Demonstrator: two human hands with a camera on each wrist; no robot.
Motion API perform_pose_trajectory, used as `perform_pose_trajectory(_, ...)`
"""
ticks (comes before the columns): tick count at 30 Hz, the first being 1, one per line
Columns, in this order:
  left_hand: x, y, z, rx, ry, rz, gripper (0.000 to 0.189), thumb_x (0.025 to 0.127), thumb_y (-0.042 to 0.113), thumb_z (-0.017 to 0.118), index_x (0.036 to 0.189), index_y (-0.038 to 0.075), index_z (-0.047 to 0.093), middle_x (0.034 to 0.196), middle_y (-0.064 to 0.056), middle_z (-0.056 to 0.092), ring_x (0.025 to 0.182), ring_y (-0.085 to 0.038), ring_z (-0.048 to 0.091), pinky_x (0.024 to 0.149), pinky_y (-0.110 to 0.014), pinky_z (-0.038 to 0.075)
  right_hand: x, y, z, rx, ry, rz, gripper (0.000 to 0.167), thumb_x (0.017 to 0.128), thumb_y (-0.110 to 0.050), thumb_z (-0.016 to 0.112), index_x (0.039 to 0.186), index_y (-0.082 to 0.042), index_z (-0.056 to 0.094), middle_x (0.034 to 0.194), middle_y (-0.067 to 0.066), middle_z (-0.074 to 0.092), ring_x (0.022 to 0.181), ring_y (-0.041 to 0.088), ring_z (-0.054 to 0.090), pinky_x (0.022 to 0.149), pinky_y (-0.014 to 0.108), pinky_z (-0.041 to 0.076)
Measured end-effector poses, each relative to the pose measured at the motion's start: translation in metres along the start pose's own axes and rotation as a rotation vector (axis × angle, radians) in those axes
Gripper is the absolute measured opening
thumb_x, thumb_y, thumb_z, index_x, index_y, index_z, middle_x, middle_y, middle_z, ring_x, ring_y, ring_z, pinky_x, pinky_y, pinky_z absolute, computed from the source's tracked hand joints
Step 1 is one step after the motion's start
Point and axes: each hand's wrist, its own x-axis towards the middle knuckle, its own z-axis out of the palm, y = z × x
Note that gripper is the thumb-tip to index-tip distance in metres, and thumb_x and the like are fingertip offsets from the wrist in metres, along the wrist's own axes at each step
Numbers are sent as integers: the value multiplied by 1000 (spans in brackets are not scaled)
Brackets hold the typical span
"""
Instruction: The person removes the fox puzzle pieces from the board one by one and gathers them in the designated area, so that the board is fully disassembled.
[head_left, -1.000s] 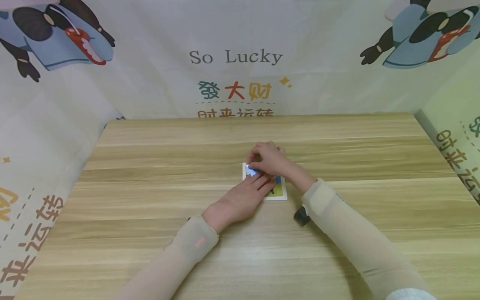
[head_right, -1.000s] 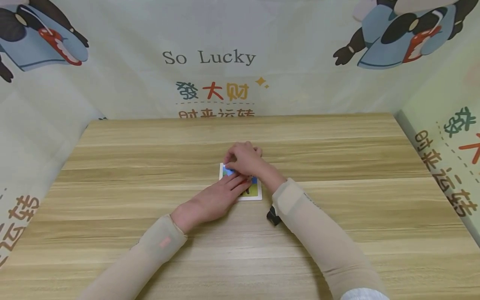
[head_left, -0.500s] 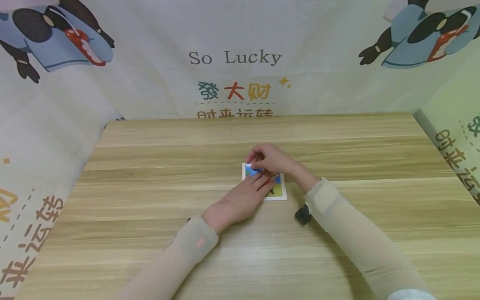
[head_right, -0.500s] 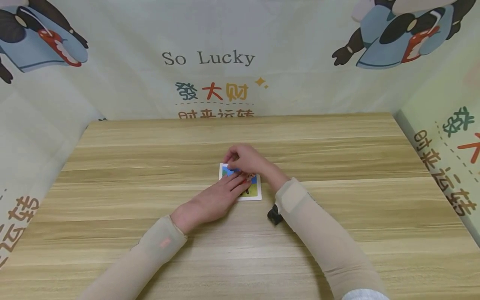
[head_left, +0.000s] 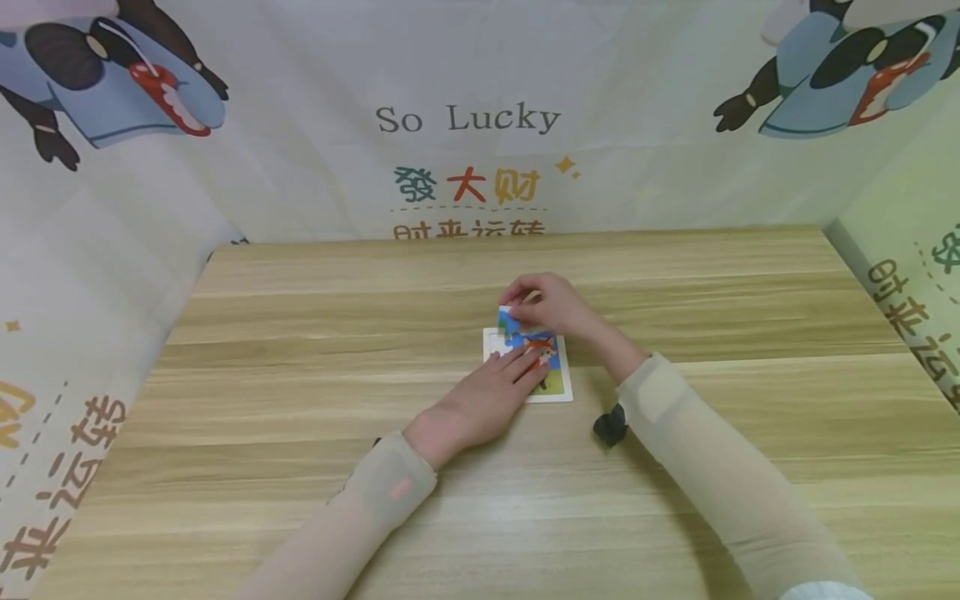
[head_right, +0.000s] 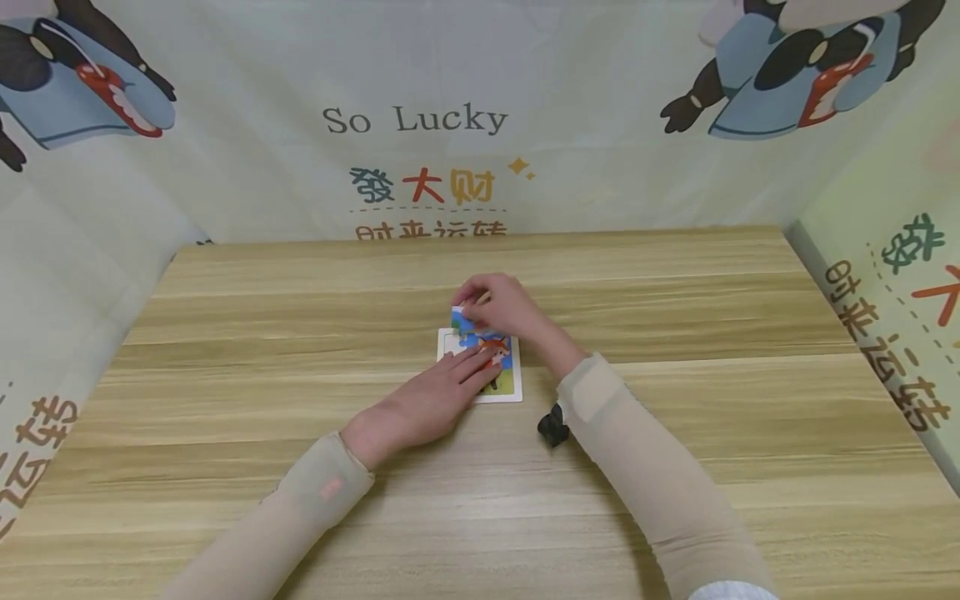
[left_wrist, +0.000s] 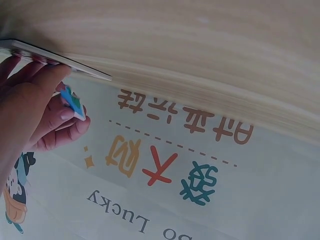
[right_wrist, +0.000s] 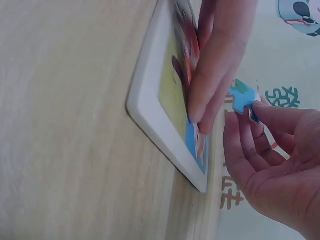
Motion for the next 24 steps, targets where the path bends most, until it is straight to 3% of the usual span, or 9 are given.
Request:
perform_pose_trajectory(5,0,0,-1,-12,-3,-7,48,108,12,33,156,11,34,166,-10,26,155,-27,20,125,-44,24,-1,3,-7,28,51,5,18,96,-2,61,112,2,68,101,13,62,88,22,66,74,28,60)
perform_pose_trajectory(12,0,0,0,-22,2,-8,48,108,10,33,156,11,34,166,-10,25,155,-26,19,125,-45,23,-3,9,-22,9,82,34,19,97,-4,59,114,0,68,104,13,61,93,25,67,80,37,62)
perform_pose_trajectory(24,1,-1,1,-29,-8,-14,50,108,10,31,157,13,31,167,-7,21,156,-25,16,126,-43,21,-15,23,-45,16,141,61,20,98,-5,58,116,3,66,108,16,62,89,20,67,82,39,61)
